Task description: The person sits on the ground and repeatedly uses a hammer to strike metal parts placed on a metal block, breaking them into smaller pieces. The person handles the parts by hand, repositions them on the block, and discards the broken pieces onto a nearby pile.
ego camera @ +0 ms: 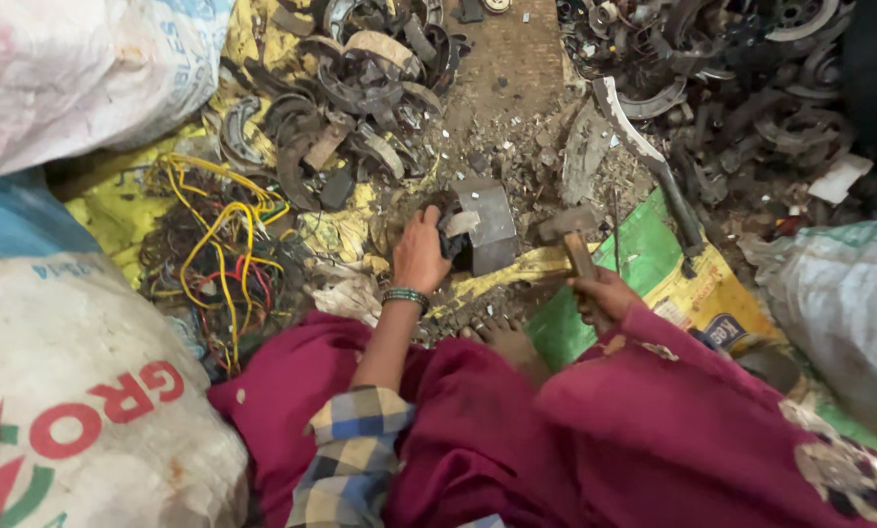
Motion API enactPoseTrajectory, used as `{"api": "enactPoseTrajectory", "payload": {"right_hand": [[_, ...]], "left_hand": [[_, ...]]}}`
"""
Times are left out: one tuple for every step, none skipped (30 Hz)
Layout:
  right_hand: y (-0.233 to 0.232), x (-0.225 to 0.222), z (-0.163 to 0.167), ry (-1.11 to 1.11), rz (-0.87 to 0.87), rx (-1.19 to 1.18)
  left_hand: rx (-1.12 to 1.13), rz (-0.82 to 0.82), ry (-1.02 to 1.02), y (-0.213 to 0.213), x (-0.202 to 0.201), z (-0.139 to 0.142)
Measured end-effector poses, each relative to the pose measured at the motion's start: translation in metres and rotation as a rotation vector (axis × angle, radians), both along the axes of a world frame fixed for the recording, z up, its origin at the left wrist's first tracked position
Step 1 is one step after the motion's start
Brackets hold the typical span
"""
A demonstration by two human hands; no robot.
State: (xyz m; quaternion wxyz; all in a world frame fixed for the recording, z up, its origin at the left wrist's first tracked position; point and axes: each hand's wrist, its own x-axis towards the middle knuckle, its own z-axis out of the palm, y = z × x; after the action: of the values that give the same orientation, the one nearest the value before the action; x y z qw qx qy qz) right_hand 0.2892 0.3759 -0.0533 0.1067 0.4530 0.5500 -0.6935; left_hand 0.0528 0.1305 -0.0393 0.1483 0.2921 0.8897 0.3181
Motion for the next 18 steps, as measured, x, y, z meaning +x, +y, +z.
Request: {"api": "enactPoseTrajectory", "payload": {"right_hand": [[-0.003, 0.000, -0.001, -0.005, 0.021, 0.122], [-0.005, 0.000, -0.001, -0.005, 0.045, 0.244], [-0.008, 0.000, 0.002, 0.006, 0.094, 0.322], [-0.011, 0.000, 0.007, 0.019, 0.145, 0.399], [-0.013, 0.000, 0.012, 0.032, 0.197, 0.475], [-0.014, -0.001, 0.020, 0.070, 0.266, 0.559], [-0.015, -0.002, 0.028, 0.107, 0.334, 0.642], [-0.016, -0.004, 0.037, 0.148, 0.402, 0.726], [-0.016, -0.007, 0.045, 0.220, 0.411, 0.756], [-0.018, -0.010, 0.052, 0.291, 0.418, 0.782], [-0.020, -0.014, 0.058, 0.361, 0.423, 0.805], [-0.023, -0.019, 0.063, 0.311, 0.458, 0.837], [-0.026, -0.025, 0.066, 0.262, 0.490, 0.870], [-0.031, -0.032, 0.068, 0.209, 0.522, 0.904], [-0.036, -0.039, 0.068, 0.208, 0.549, 0.947], [-0.042, -0.046, 0.066, 0.207, 0.576, 0.990], [-0.048, -0.053, 0.065, 0.207, 0.603, 1.033], [-0.053, -0.060, 0.063, 0.178, 0.626, 0.979]], "left_hand": [[-0.014, 0.015, 0.002, 0.001, 0.000, -0.001], [-0.021, 0.015, 0.026, 0.003, 0.001, -0.001], [-0.030, 0.016, 0.051, 0.004, 0.001, -0.002], [-0.040, 0.019, 0.076, 0.004, 0.001, -0.002], [-0.037, 0.024, 0.074, 0.005, 0.001, -0.003], [-0.034, 0.026, 0.068, 0.005, 0.001, -0.004], [-0.032, 0.026, 0.060, 0.005, 0.001, -0.004], [-0.029, 0.028, 0.049, 0.006, 0.001, -0.005], [-0.026, 0.028, 0.041, 0.006, 0.000, -0.006], [-0.027, 0.027, 0.032, 0.006, 0.001, -0.007], [-0.013, 0.034, 0.021, 0.007, 0.001, -0.007], [0.002, 0.040, 0.011, 0.007, 0.001, -0.008], [0.018, 0.044, 0.002, 0.007, 0.002, -0.009], [0.013, 0.044, 0.012, 0.008, 0.003, -0.009], [0.007, 0.045, 0.021, 0.008, 0.003, -0.010], [0.001, 0.045, 0.031, 0.008, 0.004, -0.011], [0.009, 0.044, 0.039, 0.008, 0.004, -0.011], [0.016, 0.043, 0.046, 0.008, 0.004, -0.012]]}}
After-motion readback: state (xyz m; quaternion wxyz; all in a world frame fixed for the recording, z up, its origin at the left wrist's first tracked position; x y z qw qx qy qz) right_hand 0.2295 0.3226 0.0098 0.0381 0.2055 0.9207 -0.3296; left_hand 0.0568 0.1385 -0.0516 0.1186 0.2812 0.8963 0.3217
